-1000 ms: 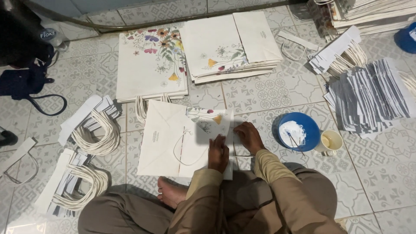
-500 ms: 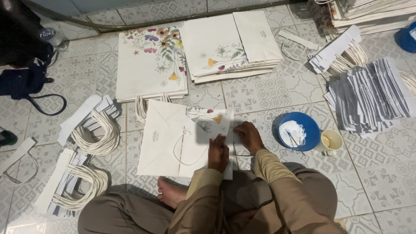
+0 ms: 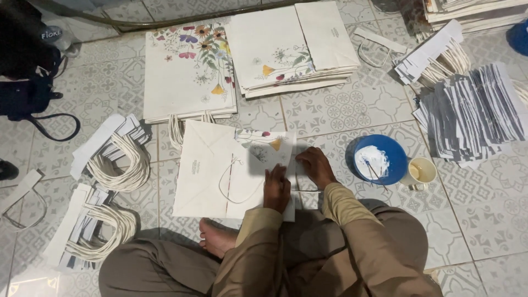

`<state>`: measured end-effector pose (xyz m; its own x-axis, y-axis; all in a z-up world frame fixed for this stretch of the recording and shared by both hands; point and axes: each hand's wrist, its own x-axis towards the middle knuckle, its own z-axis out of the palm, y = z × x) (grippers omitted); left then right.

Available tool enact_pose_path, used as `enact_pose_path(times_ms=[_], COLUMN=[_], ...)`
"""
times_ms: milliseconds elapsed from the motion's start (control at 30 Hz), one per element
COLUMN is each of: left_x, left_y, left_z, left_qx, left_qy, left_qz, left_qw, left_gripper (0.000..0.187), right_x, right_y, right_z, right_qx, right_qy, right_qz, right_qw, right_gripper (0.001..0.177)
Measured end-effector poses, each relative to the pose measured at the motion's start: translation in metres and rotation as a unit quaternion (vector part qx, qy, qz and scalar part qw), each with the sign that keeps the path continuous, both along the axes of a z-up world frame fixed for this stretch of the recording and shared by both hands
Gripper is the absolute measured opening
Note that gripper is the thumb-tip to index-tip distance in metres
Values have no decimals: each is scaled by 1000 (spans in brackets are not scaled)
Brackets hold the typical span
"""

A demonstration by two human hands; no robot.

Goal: Attaching handles to paper bags using glue and a small applicator stick.

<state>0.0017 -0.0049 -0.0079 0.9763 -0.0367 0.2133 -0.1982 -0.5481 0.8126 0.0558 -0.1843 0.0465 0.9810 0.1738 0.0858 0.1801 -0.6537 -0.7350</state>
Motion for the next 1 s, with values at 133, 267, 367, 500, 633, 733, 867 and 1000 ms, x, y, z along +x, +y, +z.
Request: enact_pose_path(times_ms=[133, 267, 367, 500, 633, 733, 867, 1000], left_x=[1, 1, 1, 1, 1, 0, 0, -3], left_y=[-1, 0, -1, -1, -1, -1, -1, -2], left_z=[-11, -17, -17, -14, -16, -9, -13, 1], left_qx=[3, -7, -7, 5, -1, 9, 3, 18], left_qy=[-12, -9, -6, -9, -2, 2, -8, -25], left_qz=[8, 10, 12, 11, 11, 5, 3, -1], left_qw=[1000, 1000, 1000, 1000, 1000, 1000, 1000, 1000], left_gripper=[37, 38, 38, 39, 38, 38, 38, 38], right_x=[0, 3, 3, 3, 4, 4, 7, 8], right_y=[0, -2, -3, -2, -2, -4, -3, -3], right_z=[2, -5, -6, -7, -8, -14, -17, -18], right_qx=[-7, -18, -27, -38, -42, -39, -31, -40], right_qy=[8, -4, -7, 9, 20, 13, 27, 37], right_qz=[-5, 8, 15, 8, 6, 2, -3, -13], right_qw=[1000, 1000, 999, 999, 999, 999, 999, 998], right_gripper=[22, 24, 23, 22, 22, 22, 18, 16])
